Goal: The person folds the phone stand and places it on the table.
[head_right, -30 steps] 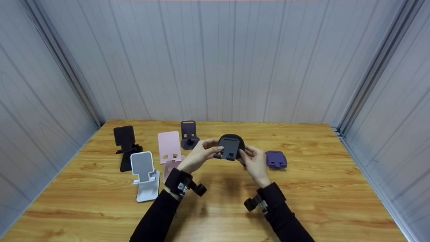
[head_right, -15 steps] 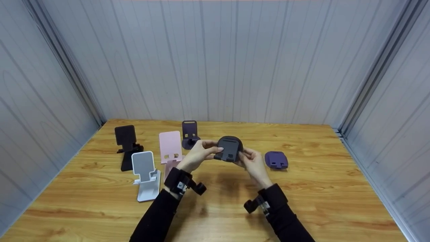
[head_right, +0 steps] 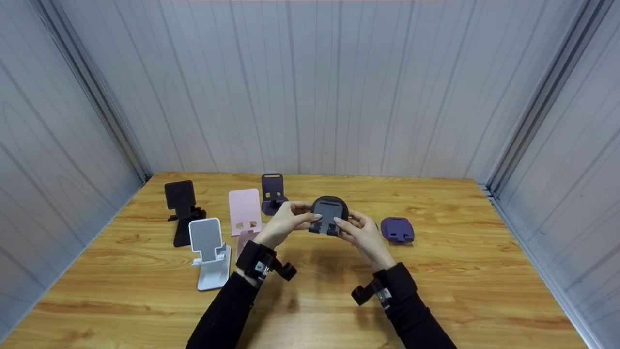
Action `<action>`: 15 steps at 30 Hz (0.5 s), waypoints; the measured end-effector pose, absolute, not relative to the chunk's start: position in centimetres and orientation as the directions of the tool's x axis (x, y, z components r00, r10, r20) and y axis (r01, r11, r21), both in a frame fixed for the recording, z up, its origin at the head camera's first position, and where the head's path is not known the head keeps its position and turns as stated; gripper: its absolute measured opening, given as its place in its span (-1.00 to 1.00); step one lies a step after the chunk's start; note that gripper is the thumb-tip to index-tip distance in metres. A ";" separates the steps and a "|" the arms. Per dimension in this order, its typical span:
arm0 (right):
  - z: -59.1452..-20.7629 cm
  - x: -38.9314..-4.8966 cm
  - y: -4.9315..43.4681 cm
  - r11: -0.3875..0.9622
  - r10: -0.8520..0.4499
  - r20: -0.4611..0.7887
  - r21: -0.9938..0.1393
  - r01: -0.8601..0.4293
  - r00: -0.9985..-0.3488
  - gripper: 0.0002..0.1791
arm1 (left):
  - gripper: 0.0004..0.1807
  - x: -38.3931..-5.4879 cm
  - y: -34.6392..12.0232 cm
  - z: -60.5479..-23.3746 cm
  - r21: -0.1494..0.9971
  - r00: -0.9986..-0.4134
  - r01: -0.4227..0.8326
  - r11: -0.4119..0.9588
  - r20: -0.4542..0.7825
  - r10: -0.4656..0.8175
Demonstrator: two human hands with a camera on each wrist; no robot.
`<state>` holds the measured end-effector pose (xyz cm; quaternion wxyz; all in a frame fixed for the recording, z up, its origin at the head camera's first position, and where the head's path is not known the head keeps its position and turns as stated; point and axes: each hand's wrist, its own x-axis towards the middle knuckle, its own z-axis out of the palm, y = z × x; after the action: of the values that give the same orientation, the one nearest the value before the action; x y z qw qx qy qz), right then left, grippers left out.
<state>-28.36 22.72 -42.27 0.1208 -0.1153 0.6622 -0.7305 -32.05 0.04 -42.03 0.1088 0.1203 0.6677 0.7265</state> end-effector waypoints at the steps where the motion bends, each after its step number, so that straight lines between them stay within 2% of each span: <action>1: -42.3 -28.4 22.7 -0.096 -0.332 0.013 -0.995 0.020 -0.943 -0.30 | -0.67 -32.1 0.0 -42.1 0.997 -0.947 0.006 -0.078 0.031 0.319; 15: -42.9 -28.6 22.5 -0.016 -0.273 0.046 -0.999 -0.043 -0.961 -0.38 | -0.75 -32.1 -0.1 -42.6 0.997 -0.947 0.054 -0.061 0.071 0.313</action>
<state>-28.55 22.47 -42.86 0.0818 -0.1134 0.6968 -0.7036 -32.14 -0.07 -42.56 0.0904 0.1351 0.6791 0.7158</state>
